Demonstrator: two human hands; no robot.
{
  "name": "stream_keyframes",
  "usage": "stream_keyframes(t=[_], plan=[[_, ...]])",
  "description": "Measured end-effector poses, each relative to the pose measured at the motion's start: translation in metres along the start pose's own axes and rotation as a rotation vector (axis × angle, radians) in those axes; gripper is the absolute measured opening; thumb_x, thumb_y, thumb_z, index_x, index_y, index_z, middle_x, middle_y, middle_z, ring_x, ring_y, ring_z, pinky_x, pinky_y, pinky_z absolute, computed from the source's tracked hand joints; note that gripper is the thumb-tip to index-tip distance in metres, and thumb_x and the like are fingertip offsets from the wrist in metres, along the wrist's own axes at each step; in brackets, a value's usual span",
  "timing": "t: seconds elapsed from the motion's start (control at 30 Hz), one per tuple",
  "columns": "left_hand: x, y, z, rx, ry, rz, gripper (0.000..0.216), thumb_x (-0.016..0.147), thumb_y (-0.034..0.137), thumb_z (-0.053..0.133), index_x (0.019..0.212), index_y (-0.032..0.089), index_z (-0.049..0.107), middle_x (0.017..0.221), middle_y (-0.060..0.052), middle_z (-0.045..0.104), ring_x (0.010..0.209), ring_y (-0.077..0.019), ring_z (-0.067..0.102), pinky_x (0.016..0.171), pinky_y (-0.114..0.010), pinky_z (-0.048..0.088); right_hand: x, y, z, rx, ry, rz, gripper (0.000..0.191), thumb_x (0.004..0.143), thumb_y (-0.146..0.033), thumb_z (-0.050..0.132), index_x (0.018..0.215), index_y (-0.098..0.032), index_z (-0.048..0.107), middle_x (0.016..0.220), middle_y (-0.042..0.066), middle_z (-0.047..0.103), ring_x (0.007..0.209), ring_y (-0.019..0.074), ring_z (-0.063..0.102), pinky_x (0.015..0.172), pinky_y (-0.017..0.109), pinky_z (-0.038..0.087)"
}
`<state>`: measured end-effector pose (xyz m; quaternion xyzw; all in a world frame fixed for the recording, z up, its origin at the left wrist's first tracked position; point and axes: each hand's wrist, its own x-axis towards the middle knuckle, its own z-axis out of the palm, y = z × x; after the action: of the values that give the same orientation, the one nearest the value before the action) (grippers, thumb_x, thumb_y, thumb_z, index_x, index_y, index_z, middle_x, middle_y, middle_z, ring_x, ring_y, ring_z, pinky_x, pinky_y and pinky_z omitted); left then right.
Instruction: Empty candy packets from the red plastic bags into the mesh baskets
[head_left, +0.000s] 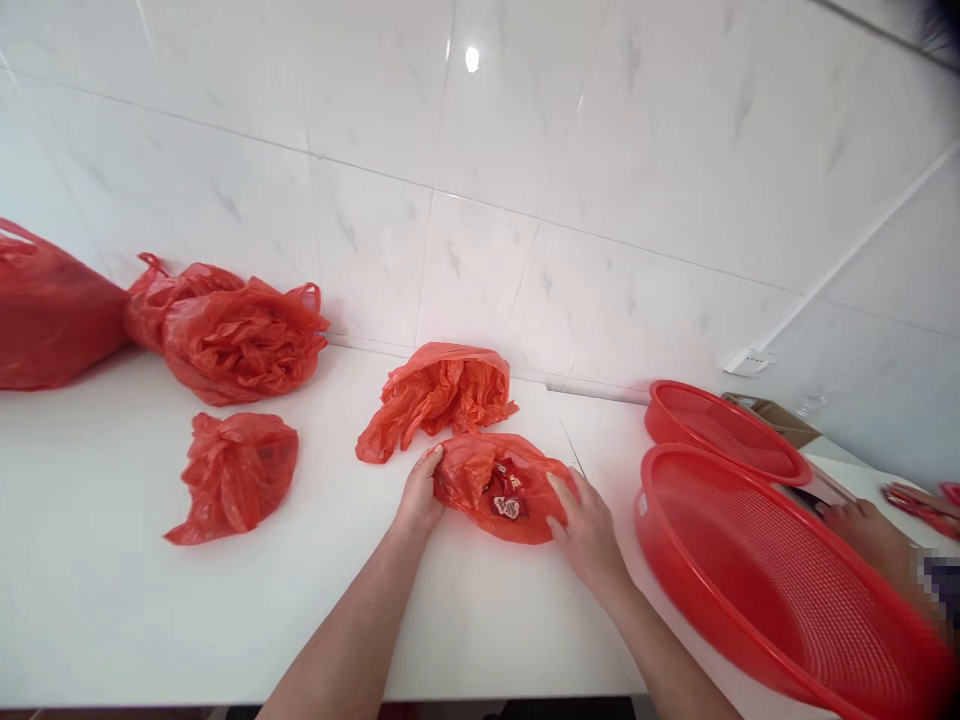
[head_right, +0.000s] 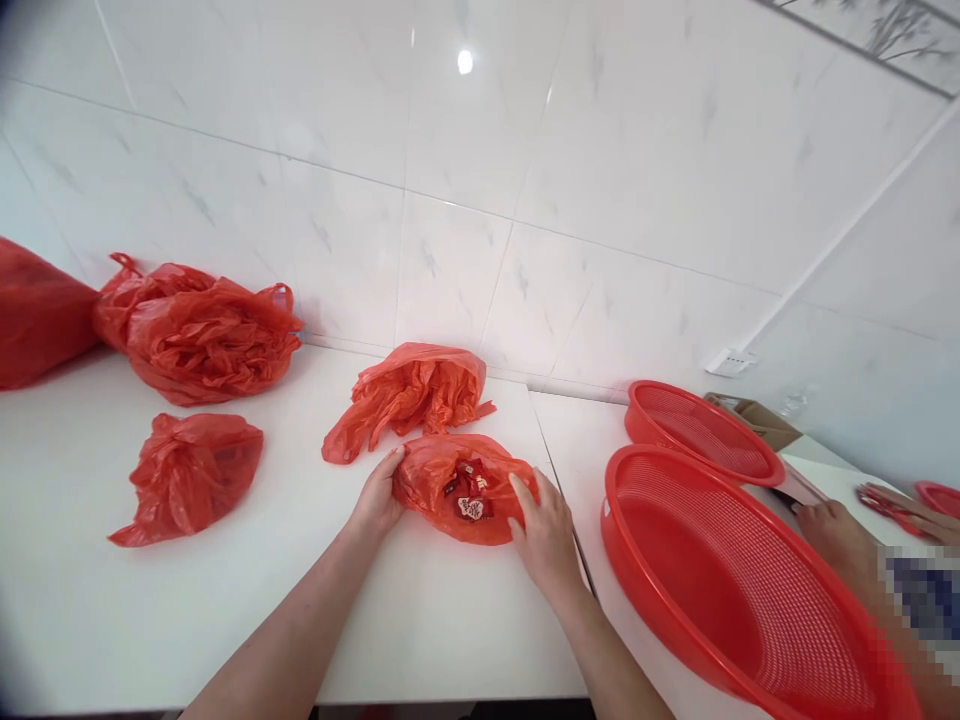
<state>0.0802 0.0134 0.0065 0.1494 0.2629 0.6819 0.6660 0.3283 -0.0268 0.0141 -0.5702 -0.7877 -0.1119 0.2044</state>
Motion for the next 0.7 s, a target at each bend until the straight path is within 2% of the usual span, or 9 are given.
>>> stream_keyframes(t=[0.07,0.17,0.27,0.33,0.43,0.5,0.53,0.6,0.7], plan=[[-0.006,0.003,0.0,0.069,-0.064,0.019,0.026,0.073,0.034,0.068,0.089,0.014,0.063,0.087,-0.006,0.069,0.077,-0.0173,0.065,0.072,-0.028,0.05,0.004,-0.01,0.002,-0.007,0.056,0.006,0.059,0.079,-0.013,0.047,0.136,-0.028,0.038,0.143,0.012,0.033,0.13,0.0305,0.033,0.1,0.047,0.034],[-0.021,0.011,-0.001,0.223,-0.164,-0.004,0.036,0.071,0.037,0.07,0.099,0.016,0.061,0.096,-0.009,0.068,0.08,-0.0188,0.065,0.07,-0.029,0.051,0.018,-0.018,0.004,0.001,0.069,0.048,0.048,0.075,-0.008,0.051,0.118,-0.028,0.055,0.136,0.011,0.043,0.125,0.0321,0.038,0.096,0.049,0.035],[-0.035,0.027,-0.001,0.434,-0.198,-0.069,0.043,0.066,0.03,0.075,0.105,0.019,0.058,0.102,-0.008,0.066,0.081,-0.0177,0.065,0.07,-0.03,0.051,0.036,-0.012,-0.003,0.178,0.028,0.135,0.019,0.078,-0.012,0.05,0.085,-0.023,0.064,0.108,0.008,0.061,0.103,0.0261,0.055,0.086,0.041,0.041],[-0.039,0.042,0.004,0.567,-0.188,-0.036,0.049,0.063,0.027,0.076,0.107,0.019,0.056,0.097,-0.007,0.066,0.077,-0.0166,0.064,0.068,-0.029,0.051,0.048,-0.006,-0.017,0.408,0.068,0.245,0.016,0.084,-0.023,0.047,0.081,-0.022,0.063,0.091,0.005,0.065,0.087,0.0213,0.059,0.078,0.035,0.044],[-0.039,0.072,0.029,0.689,-0.041,0.251,0.054,0.058,0.026,0.076,0.107,0.017,0.054,0.078,-0.002,0.064,0.06,-0.0119,0.059,0.056,-0.024,0.047,0.061,-0.001,-0.053,0.869,0.299,0.438,0.028,0.085,-0.045,0.048,0.089,-0.022,0.062,0.089,0.004,0.067,0.083,0.0199,0.061,0.071,0.031,0.047],[-0.041,0.093,0.054,0.717,0.064,0.547,0.05,0.06,0.024,0.072,0.106,0.018,0.054,0.075,0.002,0.06,0.06,-0.0099,0.056,0.057,-0.023,0.047,0.067,-0.001,-0.078,1.192,0.485,0.473,0.033,0.081,-0.051,0.053,0.093,-0.022,0.062,0.097,0.005,0.068,0.088,0.0201,0.062,0.073,0.031,0.048],[-0.044,0.101,0.068,0.744,0.056,0.664,0.048,0.062,0.022,0.07,0.106,0.019,0.054,0.076,0.002,0.059,0.063,-0.0097,0.056,0.061,-0.023,0.048,0.069,-0.002,-0.088,1.327,0.537,0.466,0.033,0.08,-0.052,0.055,0.094,-0.022,0.061,0.1,0.005,0.068,0.088,0.02,0.063,0.072,0.031,0.049],[-0.052,0.113,0.093,0.83,0.022,0.797,0.043,0.064,0.02,0.066,0.105,0.019,0.055,0.079,0.001,0.058,0.066,-0.0098,0.055,0.062,-0.022,0.047,0.072,-0.003,-0.102,1.537,0.563,0.449,0.031,0.078,-0.051,0.059,0.091,-0.023,0.06,0.101,0.005,0.068,0.086,0.0199,0.064,0.07,0.032,0.051],[-0.059,0.118,0.117,0.92,0.014,0.824,0.037,0.065,0.018,0.062,0.102,0.019,0.057,0.083,0.001,0.057,0.062,-0.0084,0.053,0.056,-0.02,0.045,0.077,-0.004,-0.104,1.722,0.485,0.474,0.027,0.076,-0.048,0.064,0.085,-0.023,0.057,0.091,0.003,0.07,0.078,0.0201,0.066,0.066,0.034,0.052]])
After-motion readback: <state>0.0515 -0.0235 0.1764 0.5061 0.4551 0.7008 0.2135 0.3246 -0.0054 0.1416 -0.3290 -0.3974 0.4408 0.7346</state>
